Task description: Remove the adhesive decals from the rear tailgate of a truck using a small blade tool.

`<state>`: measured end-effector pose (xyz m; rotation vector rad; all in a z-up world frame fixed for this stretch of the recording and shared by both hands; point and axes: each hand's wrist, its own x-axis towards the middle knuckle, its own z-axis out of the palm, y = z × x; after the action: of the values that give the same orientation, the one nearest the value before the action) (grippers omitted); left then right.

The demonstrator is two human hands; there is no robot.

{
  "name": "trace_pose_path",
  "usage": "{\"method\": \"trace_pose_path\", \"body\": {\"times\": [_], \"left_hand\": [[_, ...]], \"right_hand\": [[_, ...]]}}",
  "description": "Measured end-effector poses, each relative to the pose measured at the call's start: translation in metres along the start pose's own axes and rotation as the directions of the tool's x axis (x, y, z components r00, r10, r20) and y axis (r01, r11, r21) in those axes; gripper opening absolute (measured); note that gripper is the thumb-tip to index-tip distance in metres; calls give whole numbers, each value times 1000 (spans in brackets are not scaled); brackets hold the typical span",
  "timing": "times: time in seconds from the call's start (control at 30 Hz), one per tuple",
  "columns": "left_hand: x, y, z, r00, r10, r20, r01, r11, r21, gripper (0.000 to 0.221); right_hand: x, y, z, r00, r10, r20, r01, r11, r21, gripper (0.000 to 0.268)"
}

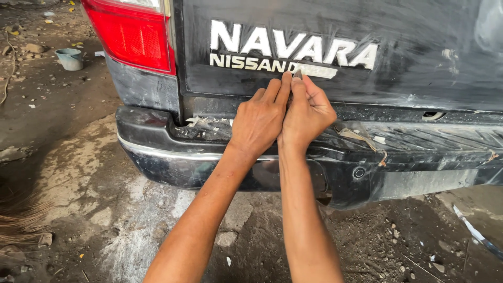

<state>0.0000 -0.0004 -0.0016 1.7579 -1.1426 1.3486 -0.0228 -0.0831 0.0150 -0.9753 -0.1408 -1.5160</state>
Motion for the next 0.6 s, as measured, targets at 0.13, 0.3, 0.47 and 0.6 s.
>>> {"method": "trace_pose_path", "body": {"times": [0.13,0.3,0.47,0.6], "left_hand": [[-1,-1,1,1000,-13,3,13,1000,-10,58],[0,-1,2,1000,-25,2,25,999,-31,55],[0,-4,1,1000,-22,6,22,999,-43,60],[7,3,-10,999,-12,29,13,999,-33,72]], "right_hand": [[-3,10,0,1000,-7,-30,9,999,50,16],[-4,5,2,1000,3,-28,-2,999,36,15],[10,-16,-24,987,-35,154,38,999,-14,17],[36,-64,-41,869,-25,494,142,969,-201,17]]}}
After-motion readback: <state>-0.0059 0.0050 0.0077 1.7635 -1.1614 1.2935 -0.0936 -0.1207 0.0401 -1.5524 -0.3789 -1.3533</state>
